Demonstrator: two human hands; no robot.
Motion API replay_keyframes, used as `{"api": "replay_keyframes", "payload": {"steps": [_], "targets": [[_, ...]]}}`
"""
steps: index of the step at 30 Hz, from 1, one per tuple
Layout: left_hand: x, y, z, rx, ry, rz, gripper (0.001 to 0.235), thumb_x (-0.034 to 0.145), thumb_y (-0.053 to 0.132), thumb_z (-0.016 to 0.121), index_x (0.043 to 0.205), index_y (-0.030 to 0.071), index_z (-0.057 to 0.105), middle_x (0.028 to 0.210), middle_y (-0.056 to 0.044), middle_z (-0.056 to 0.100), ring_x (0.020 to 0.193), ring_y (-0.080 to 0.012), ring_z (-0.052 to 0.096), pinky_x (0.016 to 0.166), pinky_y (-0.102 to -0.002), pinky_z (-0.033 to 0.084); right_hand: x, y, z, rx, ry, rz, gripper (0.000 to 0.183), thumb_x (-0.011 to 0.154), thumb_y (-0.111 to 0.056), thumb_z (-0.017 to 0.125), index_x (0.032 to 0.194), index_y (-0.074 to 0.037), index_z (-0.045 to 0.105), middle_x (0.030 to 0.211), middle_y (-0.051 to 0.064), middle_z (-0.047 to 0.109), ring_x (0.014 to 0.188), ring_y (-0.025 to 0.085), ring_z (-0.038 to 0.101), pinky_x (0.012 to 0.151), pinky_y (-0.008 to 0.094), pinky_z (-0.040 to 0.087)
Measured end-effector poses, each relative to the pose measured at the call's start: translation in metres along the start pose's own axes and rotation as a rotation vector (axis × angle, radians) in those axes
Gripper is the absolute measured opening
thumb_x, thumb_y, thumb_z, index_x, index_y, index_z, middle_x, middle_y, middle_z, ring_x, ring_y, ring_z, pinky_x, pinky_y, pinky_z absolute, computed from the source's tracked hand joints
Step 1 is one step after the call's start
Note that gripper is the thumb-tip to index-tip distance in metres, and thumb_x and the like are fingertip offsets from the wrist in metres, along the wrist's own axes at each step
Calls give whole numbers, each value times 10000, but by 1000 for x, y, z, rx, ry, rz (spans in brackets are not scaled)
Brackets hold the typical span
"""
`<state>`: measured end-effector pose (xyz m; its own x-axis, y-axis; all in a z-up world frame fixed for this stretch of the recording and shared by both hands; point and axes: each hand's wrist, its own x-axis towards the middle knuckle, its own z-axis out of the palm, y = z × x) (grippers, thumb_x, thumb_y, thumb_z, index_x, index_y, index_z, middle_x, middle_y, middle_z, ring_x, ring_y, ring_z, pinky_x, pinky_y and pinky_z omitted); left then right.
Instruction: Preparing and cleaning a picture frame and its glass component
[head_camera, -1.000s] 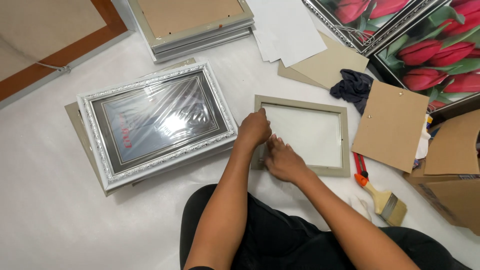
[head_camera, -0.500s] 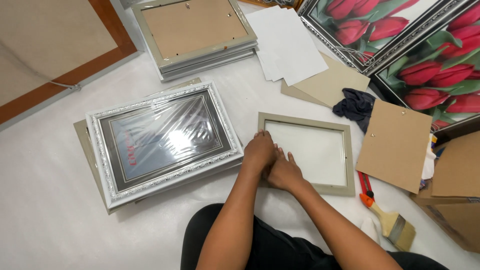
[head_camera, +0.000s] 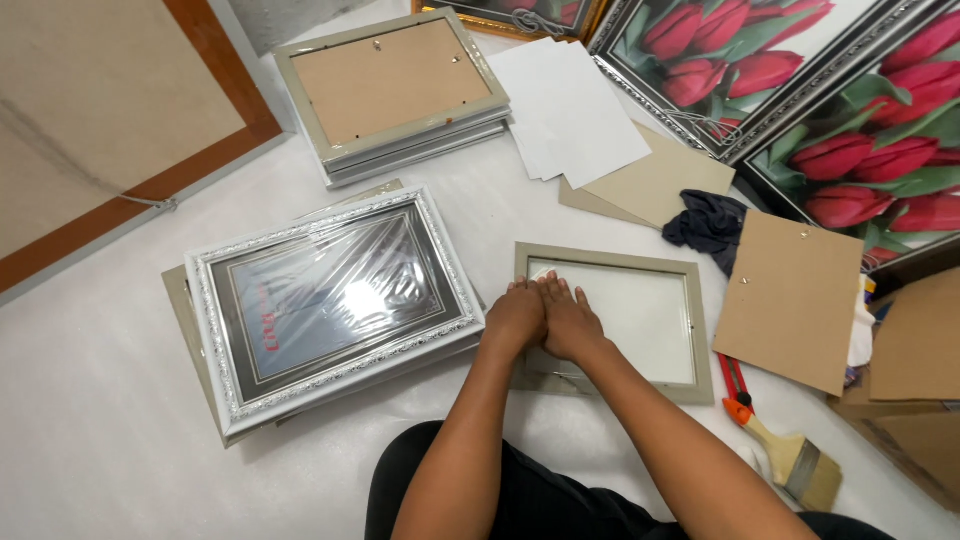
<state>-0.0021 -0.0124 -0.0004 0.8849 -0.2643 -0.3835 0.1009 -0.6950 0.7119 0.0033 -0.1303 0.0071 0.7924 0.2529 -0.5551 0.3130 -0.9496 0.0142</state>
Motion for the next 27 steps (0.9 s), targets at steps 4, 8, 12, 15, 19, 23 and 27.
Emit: {"api": "replay_keyframes", "payload": {"steps": [4,8,12,15,19,23,27], "targets": [[-12,5,-4,5,36,-18,547,1028,178,460,1467,-146,421,1537,-352,425,1401,-509,451,1066,-613,467,-52,-9,4,70,-25,15,887,879,-162,555,1651,-17,143,1731,154,129,1594,298,138,1287,508,50],[-4,-1,2,72,98,2,543,962,141,579,1423,-130,485,1471,-339,507,1313,-484,547,994,-593,527,-100,-20,7,63,-89,37,718,989,-308,305,1624,11,203,1713,173,179,1588,313,163,1275,546,34],[0,-3,6,110,122,1,507,912,27,571,1391,-133,527,1428,-340,553,1245,-475,609,956,-571,559,-112,-19,20,53,-129,58,842,1004,-576,179,1608,9,228,1691,192,210,1577,326,184,1257,580,-57],[10,-9,14,89,129,-22,565,883,11,557,1424,-134,486,1391,-361,569,1224,-463,627,957,-550,564,-98,-25,14,46,-124,97,815,1005,-521,251,1595,41,236,1680,231,219,1568,347,210,1259,586,-43],[-8,5,-4,80,109,-28,604,867,-5,546,1451,-134,463,1423,-346,554,1280,-457,593,1001,-546,539,-51,1,15,45,-96,93,793,985,-441,307,1615,29,194,1702,224,159,1581,361,158,1265,577,-43],[-11,9,-9,33,93,-24,603,897,51,589,1454,-140,455,1413,-370,547,1236,-496,606,976,-586,542,-12,22,3,91,-51,127,766,1031,-470,230,1617,24,213,1703,219,167,1580,356,172,1259,582,-42],[-8,11,-8,29,85,-35,564,915,39,528,1449,-130,465,1401,-363,562,1203,-505,625,964,-589,548,18,32,-13,114,-29,166,793,1038,-513,242,1601,47,252,1693,228,203,1573,353,207,1270,552,-38]]}}
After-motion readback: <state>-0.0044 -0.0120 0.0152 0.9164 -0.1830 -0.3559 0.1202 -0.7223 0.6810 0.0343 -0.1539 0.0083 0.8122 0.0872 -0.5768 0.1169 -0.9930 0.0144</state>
